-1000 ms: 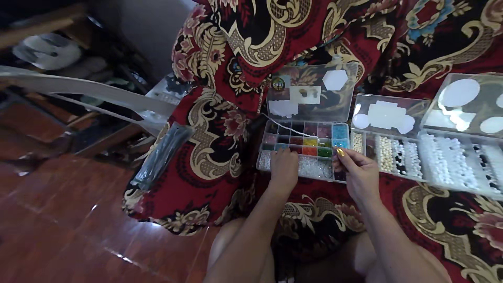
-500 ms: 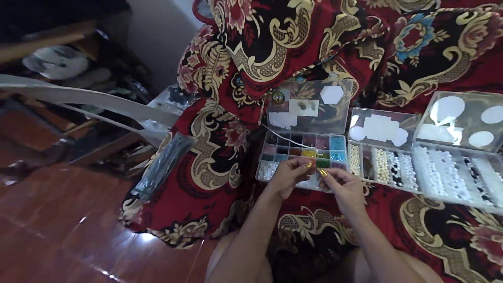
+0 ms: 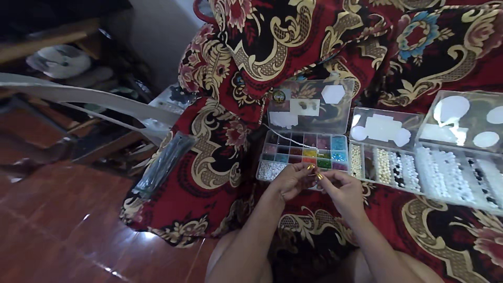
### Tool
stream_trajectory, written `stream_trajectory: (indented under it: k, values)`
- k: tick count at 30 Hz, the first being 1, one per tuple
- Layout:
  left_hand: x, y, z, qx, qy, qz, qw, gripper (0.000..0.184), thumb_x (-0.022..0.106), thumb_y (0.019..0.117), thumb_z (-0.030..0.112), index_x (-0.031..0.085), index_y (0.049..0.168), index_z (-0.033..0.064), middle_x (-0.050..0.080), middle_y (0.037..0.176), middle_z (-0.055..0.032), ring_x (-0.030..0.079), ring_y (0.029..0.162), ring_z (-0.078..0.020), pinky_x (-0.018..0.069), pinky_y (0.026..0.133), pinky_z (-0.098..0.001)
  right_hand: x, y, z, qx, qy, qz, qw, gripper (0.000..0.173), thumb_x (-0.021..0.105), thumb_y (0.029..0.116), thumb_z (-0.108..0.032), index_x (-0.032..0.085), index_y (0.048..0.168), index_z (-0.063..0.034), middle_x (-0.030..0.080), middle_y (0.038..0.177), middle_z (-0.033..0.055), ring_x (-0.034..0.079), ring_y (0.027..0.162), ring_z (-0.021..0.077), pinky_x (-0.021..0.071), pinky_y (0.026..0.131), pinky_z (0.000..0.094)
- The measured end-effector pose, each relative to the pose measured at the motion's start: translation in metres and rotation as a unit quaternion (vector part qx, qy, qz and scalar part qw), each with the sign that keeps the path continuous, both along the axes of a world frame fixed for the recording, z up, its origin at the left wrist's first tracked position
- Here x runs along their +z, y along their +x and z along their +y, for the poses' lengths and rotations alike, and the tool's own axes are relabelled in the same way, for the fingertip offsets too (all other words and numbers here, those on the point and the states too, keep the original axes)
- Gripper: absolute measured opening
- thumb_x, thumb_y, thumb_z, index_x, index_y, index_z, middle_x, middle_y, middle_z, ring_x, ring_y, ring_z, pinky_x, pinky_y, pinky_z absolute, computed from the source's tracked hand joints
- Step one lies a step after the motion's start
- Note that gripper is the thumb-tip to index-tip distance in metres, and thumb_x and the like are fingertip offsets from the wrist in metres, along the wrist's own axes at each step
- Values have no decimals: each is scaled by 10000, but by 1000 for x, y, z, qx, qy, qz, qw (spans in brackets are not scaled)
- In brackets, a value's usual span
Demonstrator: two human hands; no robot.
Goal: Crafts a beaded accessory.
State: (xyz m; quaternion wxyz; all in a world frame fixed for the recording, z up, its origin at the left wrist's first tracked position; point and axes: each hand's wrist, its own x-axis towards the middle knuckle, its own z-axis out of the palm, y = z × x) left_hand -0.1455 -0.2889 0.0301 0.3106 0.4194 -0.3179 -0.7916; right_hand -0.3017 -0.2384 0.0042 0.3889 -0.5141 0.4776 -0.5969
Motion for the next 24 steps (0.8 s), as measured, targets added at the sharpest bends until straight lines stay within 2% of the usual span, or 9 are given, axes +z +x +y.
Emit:
stream_trajectory:
  k: [6, 13, 24]
  values:
    - [-3, -2, 0, -7, 21, 15, 1000, 211, 406, 1091, 77, 617, 1090, 66, 723, 949, -13, 707, 804, -97, 592, 777, -259, 0, -2, 0, -14, 4, 24, 1000, 95, 695, 874, -90, 765, 890, -28, 732, 741, -34, 674, 626, -12, 584, 599, 161]
    - [1, -6, 3, -3, 38, -1, 999, 200, 427, 1095, 108, 621, 1067, 66, 711, 902, -1, 697, 771, -85, 590, 753, -247, 0, -1, 0, -26, 18, 61, 998, 95, 692, 862, -118, 762, 846, -56, 710, 702, -53, 643, 597, -38, 552, 571, 139]
    - [-1, -5, 1, -11, 29, -7, 999, 175, 445, 1085, 83, 618, 1080, 54, 715, 922, -12, 706, 785, -100, 597, 764, -264, 3, -3, 1, -27, 46, 76, 996, 109, 691, 861, -148, 760, 827, -72, 711, 689, -52, 653, 587, -24, 562, 556, 159]
